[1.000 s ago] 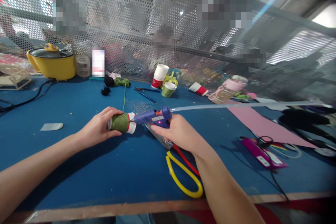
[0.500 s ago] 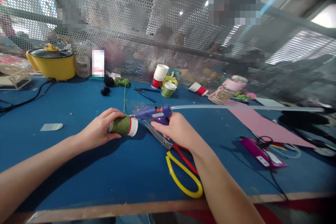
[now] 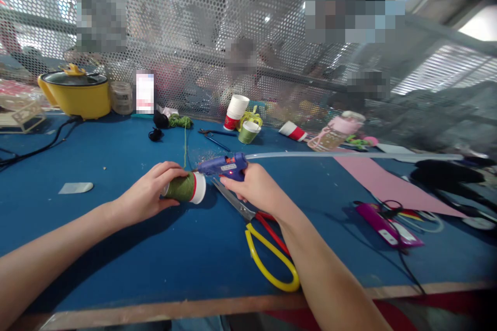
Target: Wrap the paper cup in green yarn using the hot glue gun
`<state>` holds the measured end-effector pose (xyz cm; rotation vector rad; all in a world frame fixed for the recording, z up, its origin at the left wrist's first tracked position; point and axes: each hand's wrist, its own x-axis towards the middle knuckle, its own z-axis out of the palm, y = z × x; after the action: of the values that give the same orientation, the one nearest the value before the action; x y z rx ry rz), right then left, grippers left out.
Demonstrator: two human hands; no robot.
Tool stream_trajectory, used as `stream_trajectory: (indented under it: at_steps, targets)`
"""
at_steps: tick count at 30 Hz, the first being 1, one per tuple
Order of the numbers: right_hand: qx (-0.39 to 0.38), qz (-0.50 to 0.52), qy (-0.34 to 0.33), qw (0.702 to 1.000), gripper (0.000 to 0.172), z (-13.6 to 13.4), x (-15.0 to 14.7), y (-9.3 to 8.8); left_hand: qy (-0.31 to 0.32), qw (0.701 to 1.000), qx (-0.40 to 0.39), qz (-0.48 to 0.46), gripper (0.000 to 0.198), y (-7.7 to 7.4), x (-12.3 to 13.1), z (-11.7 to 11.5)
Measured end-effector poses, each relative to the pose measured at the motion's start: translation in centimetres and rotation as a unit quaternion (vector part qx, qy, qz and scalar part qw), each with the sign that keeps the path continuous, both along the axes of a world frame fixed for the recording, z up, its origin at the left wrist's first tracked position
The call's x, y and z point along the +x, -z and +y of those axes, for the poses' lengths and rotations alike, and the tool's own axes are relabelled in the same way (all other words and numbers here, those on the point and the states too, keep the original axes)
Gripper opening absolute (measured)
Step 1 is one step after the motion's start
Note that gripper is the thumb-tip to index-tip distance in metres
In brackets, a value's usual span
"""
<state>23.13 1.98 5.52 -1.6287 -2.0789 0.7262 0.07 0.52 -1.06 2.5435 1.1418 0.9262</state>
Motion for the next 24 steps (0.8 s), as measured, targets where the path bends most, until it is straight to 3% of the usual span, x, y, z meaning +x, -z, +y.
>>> stream_trajectory:
  at_steps: [6,13,16,24]
  targets:
    - [-0.028,0.038,-0.003,0.999,0.018,0.1,0.0,0.1,-0.006,1.0,-0.009,0.01,0.043,-0.1,0.0,0.0]
    - [-0.018,0.184,0.05,0.981,0.016,2.6,1.1,1.9,-0.009,1.0,-0.007,0.004,0.041,-0.1,0.1,-0.1]
    - [-0.011,0.159,0.079,0.984,0.014,4.3,1.6,3.0,-0.007,1.0,-0.005,0.004,0.04,-0.1,0.1,-0.2]
    - [-0.01,0.041,0.108,0.993,0.028,6.7,1.6,5.9,-0.004,1.0,0.007,0.011,0.041,0.2,0.2,-0.1]
